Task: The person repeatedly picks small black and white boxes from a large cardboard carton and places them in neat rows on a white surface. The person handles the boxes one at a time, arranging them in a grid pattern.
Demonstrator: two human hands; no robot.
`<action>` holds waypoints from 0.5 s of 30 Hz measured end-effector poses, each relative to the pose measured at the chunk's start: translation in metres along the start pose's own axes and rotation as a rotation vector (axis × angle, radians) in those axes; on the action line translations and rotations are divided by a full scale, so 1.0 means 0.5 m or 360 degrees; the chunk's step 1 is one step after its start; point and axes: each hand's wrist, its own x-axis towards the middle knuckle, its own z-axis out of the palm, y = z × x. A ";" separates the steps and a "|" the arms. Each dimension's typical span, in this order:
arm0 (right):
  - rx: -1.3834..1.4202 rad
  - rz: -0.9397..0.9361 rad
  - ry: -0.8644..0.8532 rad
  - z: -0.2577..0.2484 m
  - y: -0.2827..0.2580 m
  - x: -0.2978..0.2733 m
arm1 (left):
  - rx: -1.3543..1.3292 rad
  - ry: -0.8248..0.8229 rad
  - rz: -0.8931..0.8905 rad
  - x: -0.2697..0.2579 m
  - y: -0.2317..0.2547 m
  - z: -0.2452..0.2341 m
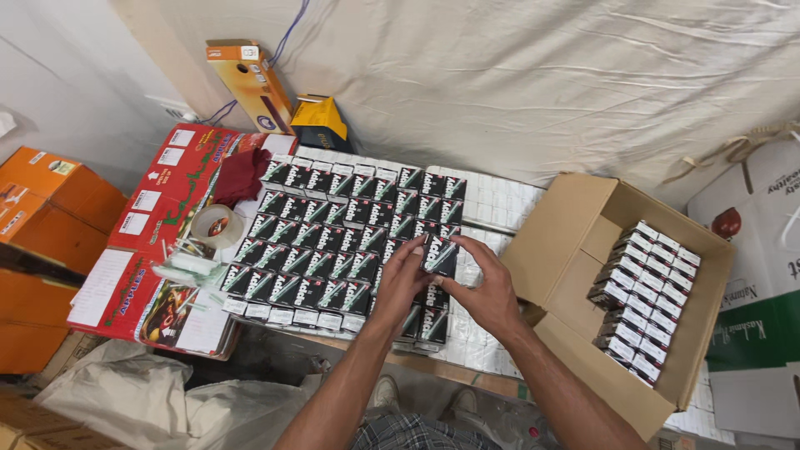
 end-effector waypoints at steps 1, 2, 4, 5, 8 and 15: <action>0.0004 -0.0002 -0.0013 0.018 -0.004 0.006 | -0.0003 0.0013 0.0004 -0.009 0.018 -0.014; 0.0001 -0.0010 -0.0038 0.037 -0.008 0.011 | 0.0080 0.0063 0.0082 -0.020 0.036 -0.029; 0.0003 -0.0019 -0.0076 0.075 -0.028 0.024 | 0.0162 0.0127 0.0162 -0.029 0.057 -0.071; -0.0004 0.0039 -0.0159 0.093 -0.044 0.031 | 0.0305 0.0125 0.0213 -0.028 0.060 -0.096; -0.0003 0.0123 -0.0299 0.151 -0.064 0.050 | 0.0516 0.0159 0.0264 -0.031 0.088 -0.151; -0.0147 -0.0014 -0.0375 0.265 -0.109 0.097 | 0.0814 0.0259 0.0209 -0.030 0.144 -0.242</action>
